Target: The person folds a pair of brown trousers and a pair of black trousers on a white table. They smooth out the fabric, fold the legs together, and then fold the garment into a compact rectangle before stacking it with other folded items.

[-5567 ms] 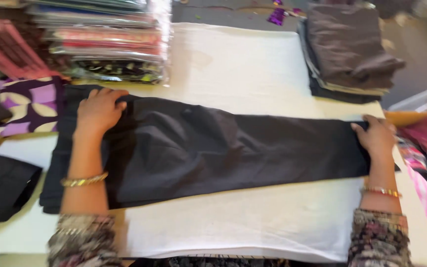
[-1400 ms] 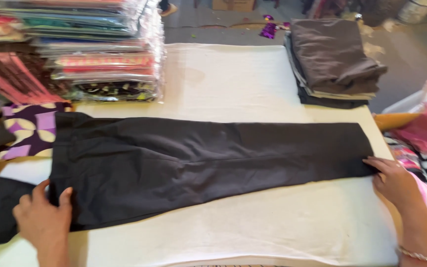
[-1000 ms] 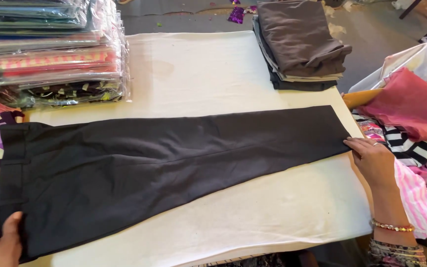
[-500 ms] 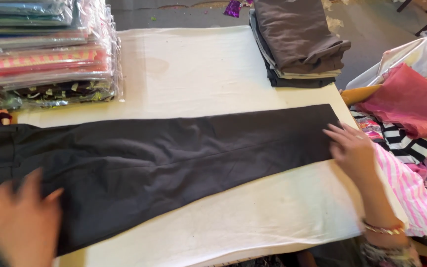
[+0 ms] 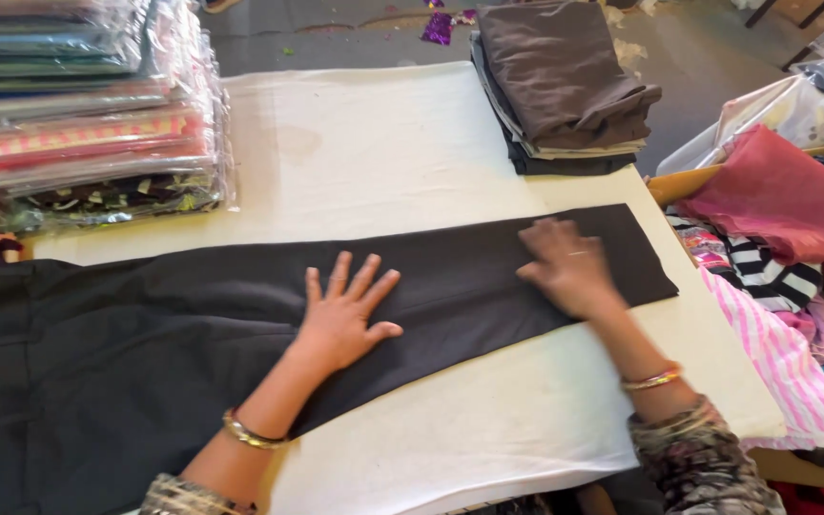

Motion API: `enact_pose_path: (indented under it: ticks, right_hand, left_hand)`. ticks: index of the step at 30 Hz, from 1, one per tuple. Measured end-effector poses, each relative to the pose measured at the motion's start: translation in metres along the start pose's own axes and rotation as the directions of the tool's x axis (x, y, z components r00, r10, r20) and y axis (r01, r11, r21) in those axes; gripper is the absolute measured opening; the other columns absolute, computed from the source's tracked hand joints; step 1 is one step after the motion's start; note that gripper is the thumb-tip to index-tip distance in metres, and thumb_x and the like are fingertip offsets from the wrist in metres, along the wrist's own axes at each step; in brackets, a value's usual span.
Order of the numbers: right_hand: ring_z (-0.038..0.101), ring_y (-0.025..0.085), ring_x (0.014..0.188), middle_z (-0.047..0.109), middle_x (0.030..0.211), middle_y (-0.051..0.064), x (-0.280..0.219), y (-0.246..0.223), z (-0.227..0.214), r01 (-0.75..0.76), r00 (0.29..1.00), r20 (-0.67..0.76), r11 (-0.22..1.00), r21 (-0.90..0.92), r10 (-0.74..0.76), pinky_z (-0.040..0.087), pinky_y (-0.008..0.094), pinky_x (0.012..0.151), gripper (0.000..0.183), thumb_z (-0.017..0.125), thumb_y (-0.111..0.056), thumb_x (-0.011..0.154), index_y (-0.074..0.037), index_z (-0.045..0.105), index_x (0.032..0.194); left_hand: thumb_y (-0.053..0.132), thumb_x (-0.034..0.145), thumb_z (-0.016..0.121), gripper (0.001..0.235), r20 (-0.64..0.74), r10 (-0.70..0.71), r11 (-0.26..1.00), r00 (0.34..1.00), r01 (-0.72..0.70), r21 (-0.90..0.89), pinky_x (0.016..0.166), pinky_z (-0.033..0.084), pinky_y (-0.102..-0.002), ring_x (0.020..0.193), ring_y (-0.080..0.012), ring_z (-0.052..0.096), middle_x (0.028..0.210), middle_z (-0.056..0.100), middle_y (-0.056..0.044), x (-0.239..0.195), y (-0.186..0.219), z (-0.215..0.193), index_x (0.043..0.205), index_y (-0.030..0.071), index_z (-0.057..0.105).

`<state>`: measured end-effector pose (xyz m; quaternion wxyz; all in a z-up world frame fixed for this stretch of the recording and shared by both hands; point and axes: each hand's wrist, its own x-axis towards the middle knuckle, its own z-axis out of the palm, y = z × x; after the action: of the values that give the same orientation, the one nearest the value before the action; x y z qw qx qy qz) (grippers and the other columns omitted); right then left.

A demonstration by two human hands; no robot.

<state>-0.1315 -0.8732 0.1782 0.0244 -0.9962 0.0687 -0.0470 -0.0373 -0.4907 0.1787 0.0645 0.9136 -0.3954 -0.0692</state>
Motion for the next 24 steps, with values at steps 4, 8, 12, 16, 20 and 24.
enact_pose_path:
  ticks: [4,8,12,16,20,24]
  right_hand:
    - [0.039,0.047,0.138,0.042,0.158,0.020,-0.023,0.145,0.044,-0.179,0.955,-0.245,0.984,-0.019,0.169,0.032,0.059,0.107,0.065,0.056,-0.053,0.099,-0.018,0.052,0.154]
    - [0.053,0.043,0.132,0.057,0.143,0.022,-0.033,0.153,0.034,-0.445,0.865,-0.237,0.894,0.045,0.442,0.042,0.052,0.110,0.073,0.069,-0.058,0.091,-0.015,0.059,0.149]
    - [0.065,0.040,0.120,0.067,0.129,0.024,-0.019,0.159,0.020,-0.558,0.811,-0.098,0.813,0.164,0.576,0.052,0.048,0.098,0.085,0.085,-0.056,0.076,-0.010,0.061,0.143]
    - [0.068,0.041,0.108,0.069,0.121,0.023,-0.006,0.158,0.011,-0.496,0.854,-0.067,0.845,0.202,0.517,0.054,0.049,0.090,0.079,0.088,-0.042,0.069,-0.014,0.063,0.139]
    - [0.070,0.041,0.094,0.072,0.111,0.023,0.010,0.018,-0.052,-0.294,0.911,-0.218,0.923,0.246,0.349,0.056,0.049,0.085,0.066,0.074,-0.024,0.080,-0.021,0.061,0.145]
    - [0.073,0.026,0.090,0.070,0.111,0.014,-0.009,-0.173,-0.122,0.136,0.990,-0.114,0.682,0.718,-0.078,0.059,0.035,0.079,0.074,0.074,-0.012,0.082,-0.018,0.042,0.149]
  left_hand:
    - [0.078,0.084,0.049,0.090,0.011,-0.099,0.994,0.995,0.100,-0.046,0.115,-0.003,-0.073,0.156,-0.0324,-0.006,0.171,0.005,0.002,0.003,-0.046,-0.008,0.160,0.039,0.020]
    - [0.075,0.084,0.053,0.092,0.139,-0.239,0.967,0.961,0.249,-0.056,0.113,-0.006,-0.075,0.157,-0.0296,-0.013,0.172,-0.003,0.006,0.003,-0.059,-0.016,0.161,0.041,0.015]
    - [0.069,0.084,0.061,0.091,0.082,-0.255,0.960,0.964,0.262,-0.101,0.112,-0.004,-0.078,0.156,-0.0330,-0.010,0.171,0.003,0.000,-0.002,-0.052,-0.019,0.160,0.037,0.022]
    - [0.057,0.082,0.071,0.080,-0.124,-0.240,0.967,0.963,0.227,-0.112,0.116,0.015,-0.069,0.155,-0.0361,0.012,0.164,0.028,-0.011,-0.008,-0.051,-0.008,0.152,0.031,0.041]
    - [0.050,0.092,0.068,0.063,-0.277,-0.125,0.553,0.953,-0.165,-0.817,0.111,0.046,-0.043,0.133,-0.0318,0.055,0.140,0.060,-0.013,-0.015,-0.049,0.013,0.145,0.017,0.056]
    - [0.057,0.097,0.052,0.071,0.076,-0.241,-0.162,0.968,0.037,-0.986,0.101,0.053,-0.035,0.119,-0.0218,0.067,0.129,0.065,-0.012,-0.025,-0.047,0.004,0.155,0.017,0.039]
